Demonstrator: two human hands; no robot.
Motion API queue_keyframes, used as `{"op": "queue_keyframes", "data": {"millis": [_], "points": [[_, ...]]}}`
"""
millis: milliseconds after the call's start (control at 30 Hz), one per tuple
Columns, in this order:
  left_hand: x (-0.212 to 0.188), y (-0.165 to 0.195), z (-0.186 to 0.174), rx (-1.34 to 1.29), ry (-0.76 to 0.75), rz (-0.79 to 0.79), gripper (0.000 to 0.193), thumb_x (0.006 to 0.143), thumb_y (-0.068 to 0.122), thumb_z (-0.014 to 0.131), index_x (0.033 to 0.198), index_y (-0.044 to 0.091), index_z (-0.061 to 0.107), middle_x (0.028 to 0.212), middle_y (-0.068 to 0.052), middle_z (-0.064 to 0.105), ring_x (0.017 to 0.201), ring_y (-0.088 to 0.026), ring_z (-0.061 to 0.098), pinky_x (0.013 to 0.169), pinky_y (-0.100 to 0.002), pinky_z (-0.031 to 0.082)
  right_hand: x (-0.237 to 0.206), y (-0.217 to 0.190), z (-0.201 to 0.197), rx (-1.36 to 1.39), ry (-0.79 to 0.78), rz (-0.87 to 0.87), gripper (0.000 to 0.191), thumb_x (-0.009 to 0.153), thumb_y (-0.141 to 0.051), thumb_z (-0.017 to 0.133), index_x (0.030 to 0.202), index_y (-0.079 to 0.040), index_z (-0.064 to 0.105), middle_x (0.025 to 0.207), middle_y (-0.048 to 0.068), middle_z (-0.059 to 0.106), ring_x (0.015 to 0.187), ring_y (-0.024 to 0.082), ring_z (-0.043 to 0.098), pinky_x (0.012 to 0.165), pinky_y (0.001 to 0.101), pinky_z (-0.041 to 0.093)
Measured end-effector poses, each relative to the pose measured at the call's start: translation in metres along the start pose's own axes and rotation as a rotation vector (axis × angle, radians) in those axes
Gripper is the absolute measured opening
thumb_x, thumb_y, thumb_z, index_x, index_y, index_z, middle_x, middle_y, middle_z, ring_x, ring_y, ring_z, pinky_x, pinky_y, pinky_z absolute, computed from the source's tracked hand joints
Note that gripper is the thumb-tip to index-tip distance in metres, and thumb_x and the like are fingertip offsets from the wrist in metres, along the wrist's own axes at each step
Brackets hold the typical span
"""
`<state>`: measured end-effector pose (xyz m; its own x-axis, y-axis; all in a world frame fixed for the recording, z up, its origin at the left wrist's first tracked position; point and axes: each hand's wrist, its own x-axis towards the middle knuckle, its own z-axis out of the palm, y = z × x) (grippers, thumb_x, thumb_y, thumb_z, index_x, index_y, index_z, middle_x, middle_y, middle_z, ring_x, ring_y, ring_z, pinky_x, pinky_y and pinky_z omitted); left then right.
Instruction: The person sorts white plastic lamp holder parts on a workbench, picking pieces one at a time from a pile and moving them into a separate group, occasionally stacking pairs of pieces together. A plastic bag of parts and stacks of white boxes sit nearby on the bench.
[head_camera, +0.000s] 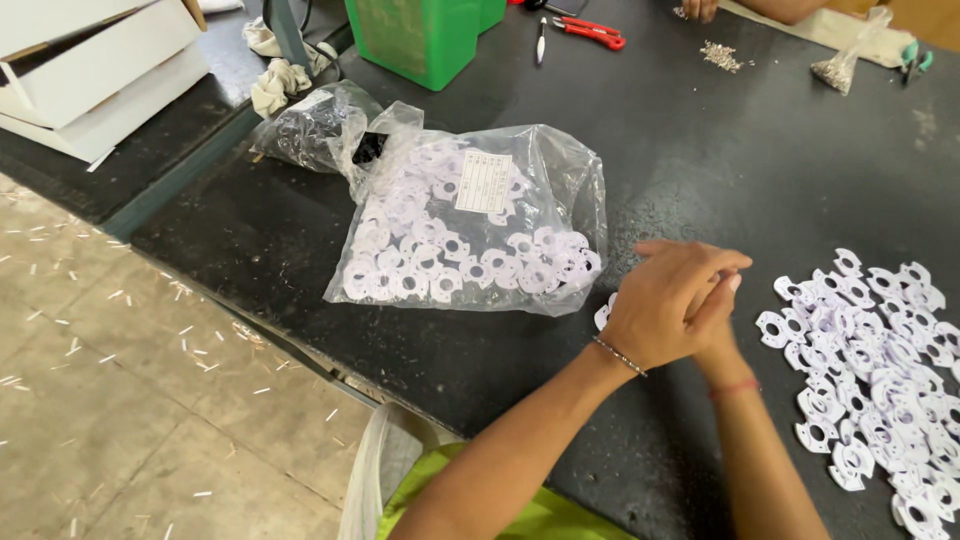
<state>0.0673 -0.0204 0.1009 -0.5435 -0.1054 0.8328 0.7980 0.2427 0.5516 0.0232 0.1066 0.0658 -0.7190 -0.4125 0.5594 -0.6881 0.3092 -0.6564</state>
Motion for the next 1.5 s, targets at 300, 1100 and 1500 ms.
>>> {"op": "queue_keyframes", "data": {"millis": [300, 1100, 1500], "points": [[0.006, -0.003, -0.013, -0.100, 0.157, -0.047, 0.019, 0.101, 0.007, 0.068, 0.119, 0.009, 0.064, 0.094, -0.004, 0.068, 0.083, -0.016, 0.069, 0.077, -0.027, 0.057, 0.061, -0.010, 0.044, -0.317, -0.374, -0.433, 0.041, 0.083, -0.017, 0.076, 0.123, -0.018, 0.070, 0.140, 0.013, 0.058, 0.124, 0.028, 0.056, 0.103, 0.0361, 0.050], [0.008, -0.001, -0.016, -0.133, 0.173, -0.187, 0.016, 0.102, 0.014, 0.067, 0.117, 0.009, 0.067, 0.102, -0.003, 0.073, 0.077, -0.013, 0.069, 0.067, -0.023, 0.055, 0.058, -0.035, 0.049, -0.542, -0.454, 0.335, 0.071, 0.064, -0.046, 0.091, 0.121, -0.013, 0.064, 0.078, 0.001, 0.058, 0.073, 0.016, 0.055, 0.069, 0.0330, 0.042], [0.001, -0.016, -0.005, -0.128, 0.303, -0.342, 0.013, 0.102, 0.015, 0.065, 0.114, 0.008, 0.067, 0.102, -0.005, 0.073, 0.087, -0.018, 0.073, 0.079, -0.029, 0.059, 0.025, 0.048, 0.028, 0.671, 0.098, 0.838, 0.039, 0.096, -0.038, 0.054, 0.121, -0.011, 0.066, 0.103, -0.004, 0.073, 0.087, 0.011, 0.066, 0.073, 0.0266, 0.053]]}}
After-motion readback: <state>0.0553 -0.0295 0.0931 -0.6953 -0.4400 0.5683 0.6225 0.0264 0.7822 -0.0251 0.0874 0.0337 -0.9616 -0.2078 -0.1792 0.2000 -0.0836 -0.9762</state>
